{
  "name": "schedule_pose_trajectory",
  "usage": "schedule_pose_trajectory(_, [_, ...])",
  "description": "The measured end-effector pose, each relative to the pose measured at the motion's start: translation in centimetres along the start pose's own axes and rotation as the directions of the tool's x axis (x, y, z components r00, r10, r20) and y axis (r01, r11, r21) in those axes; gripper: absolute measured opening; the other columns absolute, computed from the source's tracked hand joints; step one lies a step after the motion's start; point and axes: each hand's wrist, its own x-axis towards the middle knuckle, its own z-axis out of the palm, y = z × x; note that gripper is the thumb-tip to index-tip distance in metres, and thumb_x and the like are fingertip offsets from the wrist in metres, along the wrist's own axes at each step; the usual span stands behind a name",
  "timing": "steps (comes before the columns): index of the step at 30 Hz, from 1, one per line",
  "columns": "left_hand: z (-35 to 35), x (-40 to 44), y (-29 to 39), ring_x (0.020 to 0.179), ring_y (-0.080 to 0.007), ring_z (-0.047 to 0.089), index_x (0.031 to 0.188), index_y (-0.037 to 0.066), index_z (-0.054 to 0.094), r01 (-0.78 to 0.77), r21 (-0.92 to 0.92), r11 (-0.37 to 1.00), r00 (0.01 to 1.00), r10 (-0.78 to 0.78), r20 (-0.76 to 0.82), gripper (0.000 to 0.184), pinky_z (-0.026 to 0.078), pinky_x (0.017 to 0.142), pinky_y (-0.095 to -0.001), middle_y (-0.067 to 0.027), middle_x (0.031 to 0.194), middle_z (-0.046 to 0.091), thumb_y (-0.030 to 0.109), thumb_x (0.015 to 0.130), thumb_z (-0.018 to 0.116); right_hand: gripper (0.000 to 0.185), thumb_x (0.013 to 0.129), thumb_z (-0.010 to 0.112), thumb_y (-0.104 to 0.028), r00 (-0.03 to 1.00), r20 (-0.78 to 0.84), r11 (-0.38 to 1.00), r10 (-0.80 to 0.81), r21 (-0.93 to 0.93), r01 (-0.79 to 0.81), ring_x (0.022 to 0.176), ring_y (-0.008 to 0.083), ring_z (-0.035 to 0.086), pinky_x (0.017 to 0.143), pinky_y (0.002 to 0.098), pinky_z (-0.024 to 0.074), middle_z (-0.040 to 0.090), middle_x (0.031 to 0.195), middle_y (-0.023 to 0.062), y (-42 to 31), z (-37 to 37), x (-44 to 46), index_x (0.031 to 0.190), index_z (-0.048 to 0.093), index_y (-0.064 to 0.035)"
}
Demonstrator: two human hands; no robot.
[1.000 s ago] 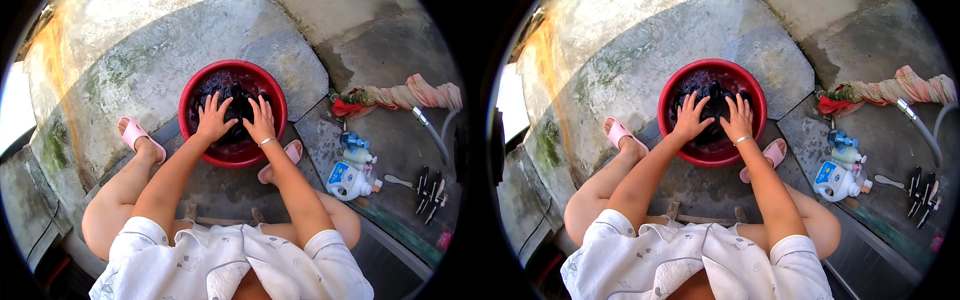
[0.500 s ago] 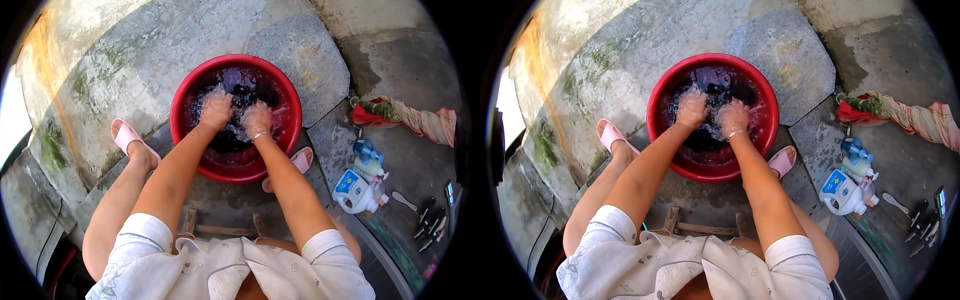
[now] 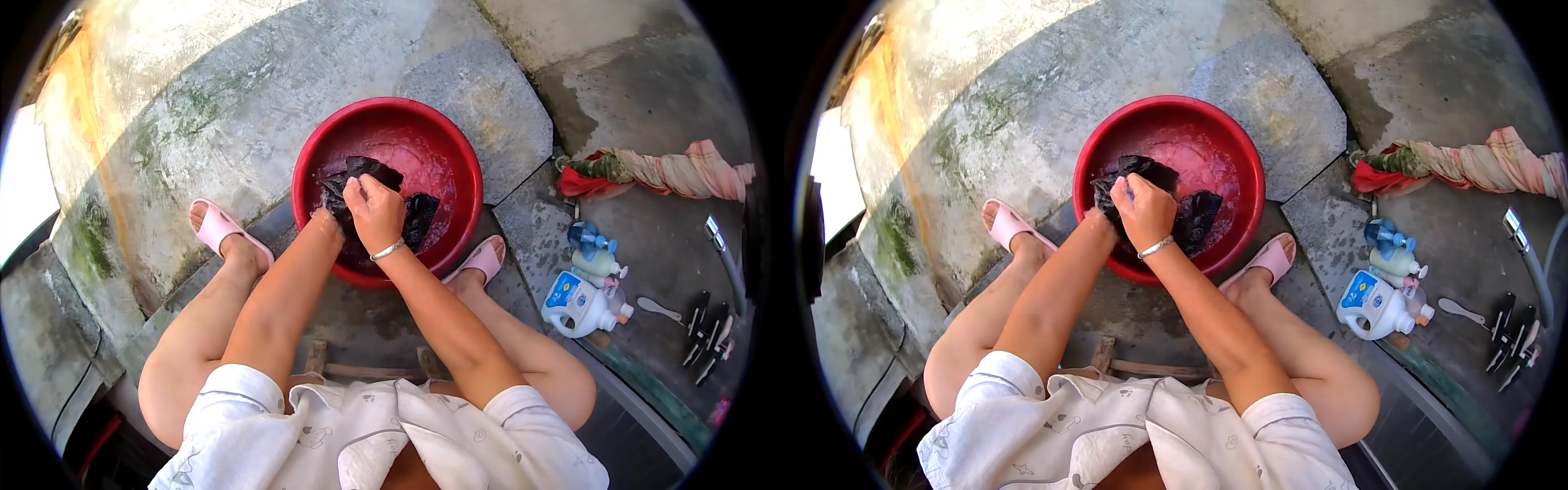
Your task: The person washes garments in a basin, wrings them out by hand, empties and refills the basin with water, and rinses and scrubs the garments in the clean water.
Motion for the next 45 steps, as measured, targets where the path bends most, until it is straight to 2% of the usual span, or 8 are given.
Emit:
schedule_pose_trajectory(2, [1.9,-1.4,-1.0,0.080,-0.0217,0.063,0.093,0.011,0.063,0.093,-0.650,0.755,0.991,-0.132,-0.012,0.032,0.053,0.071,-0.0351,-0.0075,0.090,0.066,0.040,0.094,0.050,0.028,0.083,0.059,-0.027,1.000,0.013,0.993,-0.001,-0.117,0.003,0.058,0.0364,0.058,0.052,0.0462,0.0448,0.060,0.065,0.0149,1.5,-0.3,2.3,0.065,0.055,-0.0066])
schedule_pose_trajectory(6, [6.6,-2.7,2.8,0.078,-0.0228,0.064,0.107,0.007,0.062,0.281,-0.273,0.920,0.865,-0.366,-0.344,0.037,0.053,0.069,-0.0376,-0.0071,0.093,0.066,0.040,0.092,0.053,0.034,0.085,0.056,-0.042,0.981,0.134,0.930,0.141,-0.358,-0.084,0.069,0.0364,0.062,0.058,0.0474,0.0472,0.064,0.075,0.0146,5.3,-2.5,5.1,0.072,0.063,-0.0106])
schedule_pose_trajectory(15, [2.4,-0.4,7.3,0.130,-0.0311,0.040,0.131,0.003,0.044,0.141,0.425,0.894,0.910,0.052,-0.412,0.052,0.037,0.103,-0.0363,-0.0205,0.141,0.038,0.028,0.088,0.060,0.011,0.086,0.061,-0.024,0.953,0.046,0.899,0.299,-0.349,-0.265,0.092,0.0307,0.061,0.072,0.0413,0.0487,0.064,0.098,0.0091,10.9,-7.8,3.5,0.087,0.061,-0.0129])
schedule_pose_trajectory(19, [4.3,-2.4,5.9,0.140,-0.0369,0.018,0.135,0.013,0.040,0.078,0.996,0.037,0.852,0.516,-0.086,0.063,0.020,0.109,-0.0589,-0.0187,0.149,0.025,0.019,0.079,0.069,0.041,0.079,0.067,-0.018,0.989,0.093,0.845,-0.111,-0.514,0.143,0.124,0.0260,0.043,0.101,0.0470,0.0340,0.050,0.131,0.0034,10.3,-7.0,1.0,0.118,0.058,-0.0199])
schedule_pose_trajectory(31, [-0.5,-0.3,-1.9,0.139,-0.0419,0.018,0.147,0.014,0.023,0.130,0.919,-0.373,0.991,0.034,-0.126,0.092,0.014,0.112,-0.0558,-0.0195,0.150,0.025,0.038,0.073,0.073,0.078,0.076,0.071,-0.035,0.736,0.619,0.804,0.275,-0.568,0.177,0.141,0.0248,0.021,0.112,0.0452,0.0244,0.025,0.153,0.0040,16.8,-0.7,-0.4,0.144,0.034,-0.0213])
schedule_pose_trajectory(37, [-3.2,0.8,-1.6,0.136,-0.0385,0.028,0.145,0.012,0.032,0.043,0.989,-0.143,0.989,0.150,-0.021,0.076,0.021,0.113,-0.0492,-0.0168,0.147,0.034,0.017,0.076,0.063,0.052,0.080,0.066,-0.031,0.708,0.613,0.827,0.350,-0.558,0.074,0.128,0.0309,0.043,0.105,0.0411,0.0362,0.049,0.136,0.0151,16.1,-0.6,1.2,0.128,0.055,-0.0129])
schedule_pose_trajectory(39, [-4.4,0.4,0.7,0.130,-0.0376,0.039,0.144,0.013,0.033,-0.029,0.770,0.637,0.999,0.053,-0.006,0.078,0.031,0.109,-0.0409,-0.0213,0.139,0.044,0.007,0.072,0.061,0.052,0.080,0.066,-0.029,0.761,0.605,0.912,0.233,-0.408,0.044,0.128,0.0305,0.042,0.104,0.0414,0.0372,0.047,0.136,0.0148,15.2,-2.0,1.8,0.127,0.054,-0.0112])
schedule_pose_trajectory(45, [0.2,-2.8,0.0,0.114,-0.0311,0.054,0.125,0.007,0.055,0.293,0.509,0.810,0.595,0.262,-0.760,0.052,0.042,0.098,-0.0394,-0.0183,0.123,0.057,0.016,0.075,0.067,0.051,0.075,0.069,-0.016,0.912,0.410,0.904,0.010,-0.394,0.167,0.128,0.0248,0.041,0.106,0.0522,0.0266,0.049,0.133,0.0080,9.8,-3.2,-4.0,0.123,0.055,-0.0125])
